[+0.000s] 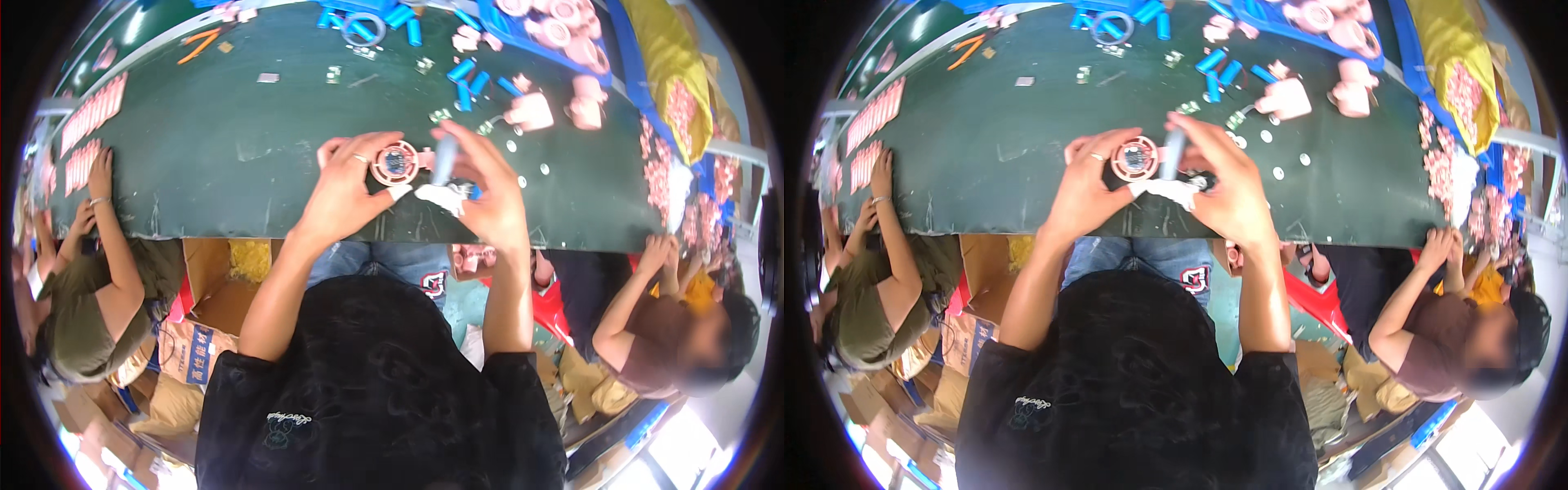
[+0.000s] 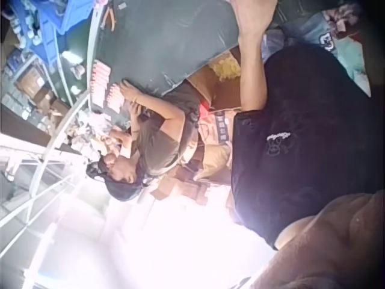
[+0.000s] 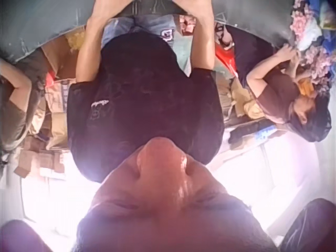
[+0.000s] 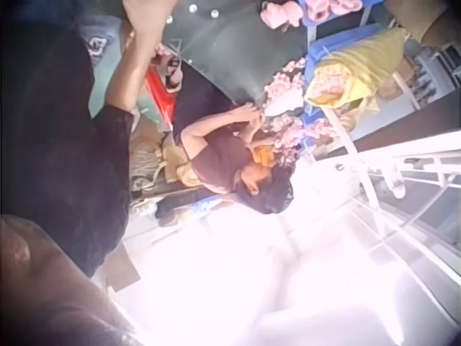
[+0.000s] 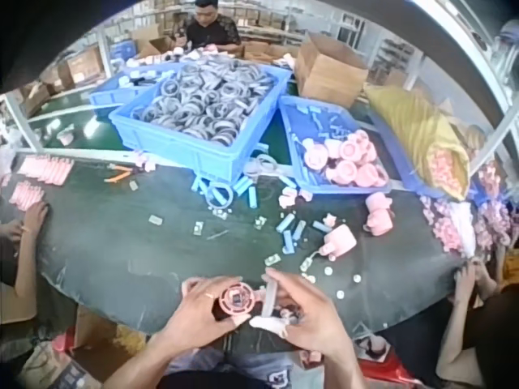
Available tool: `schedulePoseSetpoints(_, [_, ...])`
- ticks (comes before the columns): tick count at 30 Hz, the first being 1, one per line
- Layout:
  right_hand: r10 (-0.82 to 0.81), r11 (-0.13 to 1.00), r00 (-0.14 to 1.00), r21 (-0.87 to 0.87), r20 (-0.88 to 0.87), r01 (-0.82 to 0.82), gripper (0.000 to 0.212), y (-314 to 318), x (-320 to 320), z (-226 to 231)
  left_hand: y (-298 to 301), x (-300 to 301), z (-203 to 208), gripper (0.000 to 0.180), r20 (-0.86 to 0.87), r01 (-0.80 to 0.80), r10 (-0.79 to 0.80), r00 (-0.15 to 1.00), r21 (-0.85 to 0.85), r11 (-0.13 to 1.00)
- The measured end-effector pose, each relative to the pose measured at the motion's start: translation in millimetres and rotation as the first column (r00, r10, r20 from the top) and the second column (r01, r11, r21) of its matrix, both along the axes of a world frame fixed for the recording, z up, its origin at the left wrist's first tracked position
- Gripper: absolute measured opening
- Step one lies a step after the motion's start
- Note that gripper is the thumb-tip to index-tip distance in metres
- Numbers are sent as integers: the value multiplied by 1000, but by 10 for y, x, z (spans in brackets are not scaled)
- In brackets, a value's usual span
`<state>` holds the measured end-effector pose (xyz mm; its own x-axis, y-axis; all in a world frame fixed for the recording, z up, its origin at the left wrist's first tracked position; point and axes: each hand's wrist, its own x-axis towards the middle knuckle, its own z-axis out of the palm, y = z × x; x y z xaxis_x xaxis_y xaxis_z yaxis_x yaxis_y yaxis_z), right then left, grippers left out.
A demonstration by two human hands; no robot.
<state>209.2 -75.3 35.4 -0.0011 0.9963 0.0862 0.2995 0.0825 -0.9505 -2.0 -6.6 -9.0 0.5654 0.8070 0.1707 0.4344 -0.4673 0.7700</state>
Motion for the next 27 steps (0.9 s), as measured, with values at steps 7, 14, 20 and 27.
schedulePoseSetpoints(7, [-22,1000,961,16,274,18,72,50,-83,-4,-22,21,-35,72,1,-22,22,1000,-99,995])
schedulePoseSetpoints(14, [12,1000,957,7,290,-14,65,35,-94,-10,-66,18,-58,73,-12,-60,59,998,-70,996])
schedulePoseSetpoints(20, [32,997,942,55,334,-53,64,53,-104,-5,-49,13,-52,75,-7,-49,49,999,-62,997])
schedulePoseSetpoints(27, [44,993,904,77,426,-85,62,110,-167,52,-41,1,-63,84,-2,-54,54,999,-68,996])
